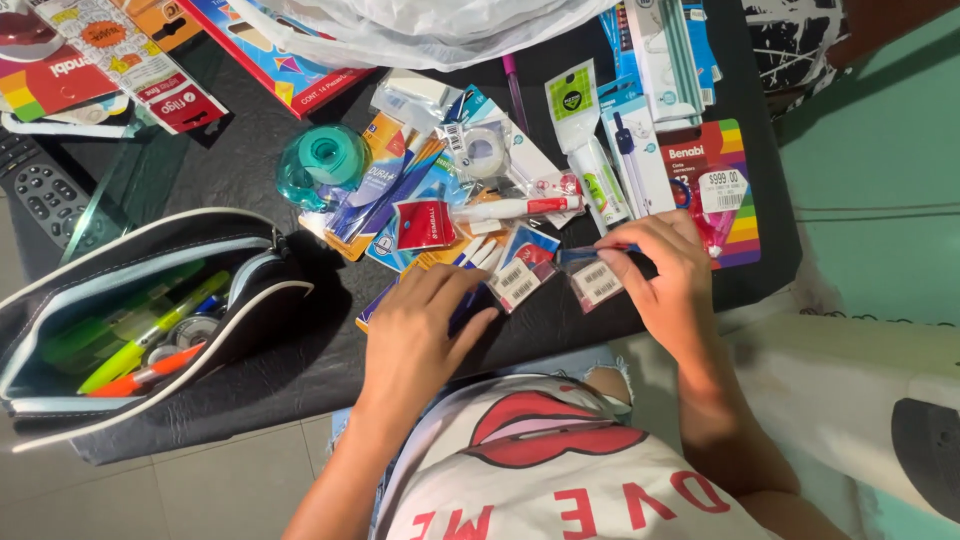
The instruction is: The person unpacks stationery items from a plastic bag onto a table, removes them from packaging, and places them into a pencil case. Items handled include a correction tape, highlighters, and pens. The person opens packages, removes items, and places them into the case.
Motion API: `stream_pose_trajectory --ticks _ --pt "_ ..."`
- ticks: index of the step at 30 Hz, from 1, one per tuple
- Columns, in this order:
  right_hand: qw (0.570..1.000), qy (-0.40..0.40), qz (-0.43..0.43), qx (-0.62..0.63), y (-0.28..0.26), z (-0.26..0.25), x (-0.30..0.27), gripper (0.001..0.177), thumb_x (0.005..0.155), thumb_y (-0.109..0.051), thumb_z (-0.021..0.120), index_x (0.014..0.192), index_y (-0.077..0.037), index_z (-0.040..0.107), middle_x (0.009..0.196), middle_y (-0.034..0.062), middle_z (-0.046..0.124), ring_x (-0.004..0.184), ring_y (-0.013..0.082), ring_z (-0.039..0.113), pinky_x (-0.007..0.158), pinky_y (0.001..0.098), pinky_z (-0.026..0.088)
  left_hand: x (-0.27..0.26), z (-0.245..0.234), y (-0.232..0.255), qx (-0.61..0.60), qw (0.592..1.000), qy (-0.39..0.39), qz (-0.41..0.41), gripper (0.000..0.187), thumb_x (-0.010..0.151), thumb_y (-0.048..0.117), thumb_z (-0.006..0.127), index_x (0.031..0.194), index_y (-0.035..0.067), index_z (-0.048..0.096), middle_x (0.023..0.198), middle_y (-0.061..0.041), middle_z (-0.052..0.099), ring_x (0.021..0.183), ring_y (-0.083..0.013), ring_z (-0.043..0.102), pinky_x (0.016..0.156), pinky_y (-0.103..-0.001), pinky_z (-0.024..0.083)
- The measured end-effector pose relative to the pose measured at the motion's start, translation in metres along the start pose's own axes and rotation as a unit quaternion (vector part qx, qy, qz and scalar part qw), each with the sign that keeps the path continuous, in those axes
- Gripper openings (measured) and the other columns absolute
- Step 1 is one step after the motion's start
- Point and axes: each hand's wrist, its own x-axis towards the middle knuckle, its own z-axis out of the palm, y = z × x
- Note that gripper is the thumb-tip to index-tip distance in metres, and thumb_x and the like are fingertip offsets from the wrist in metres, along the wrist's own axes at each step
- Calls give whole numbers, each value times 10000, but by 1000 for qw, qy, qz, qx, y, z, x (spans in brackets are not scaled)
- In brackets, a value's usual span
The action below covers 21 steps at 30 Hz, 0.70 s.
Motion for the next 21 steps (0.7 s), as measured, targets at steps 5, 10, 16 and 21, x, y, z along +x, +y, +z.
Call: stream_pose_trajectory --ticks 5,10,16,21 --pt "998 11 63 -11 15 13 -16 161 1209 -209 641 1193 -73 726 1034 119 790 999 350 771 964 463 610 15 -1 4 19 999 19 23 236 1019 333 780 1225 220 788 1029 16 737 1003 -226 723 857 -357 602" --pt "991 48 122 41 -2 15 -13 217 1236 -249 545 1287 -60 640 956 212 747 895 471 742 910 509 605 58 -15 -6 158 981 109 18 207 1024 154 795 1219 88 815 1110 -122 753 1046 -329 722 813 -412 601" --pt "976 84 192 61 -13 13 -13 270 1231 -299 536 1308 -50 605 921 260 749 864 404 773 819 498 620 107 1 -42 218 973 73 -3 363 1007 75 783 1368 48 766 1323 -174 758 1273 -359 706 1034 -447 586" --pt "952 95 241 161 3 11 -14 275 1212 -306 515 1286 -43 552 869 231 765 700 271 761 626 362 596 140 35 -83 252 966 63 -10 640 976 193 840 1549 53 593 1548 -188 633 1397 -370 614 1114 -485 546"
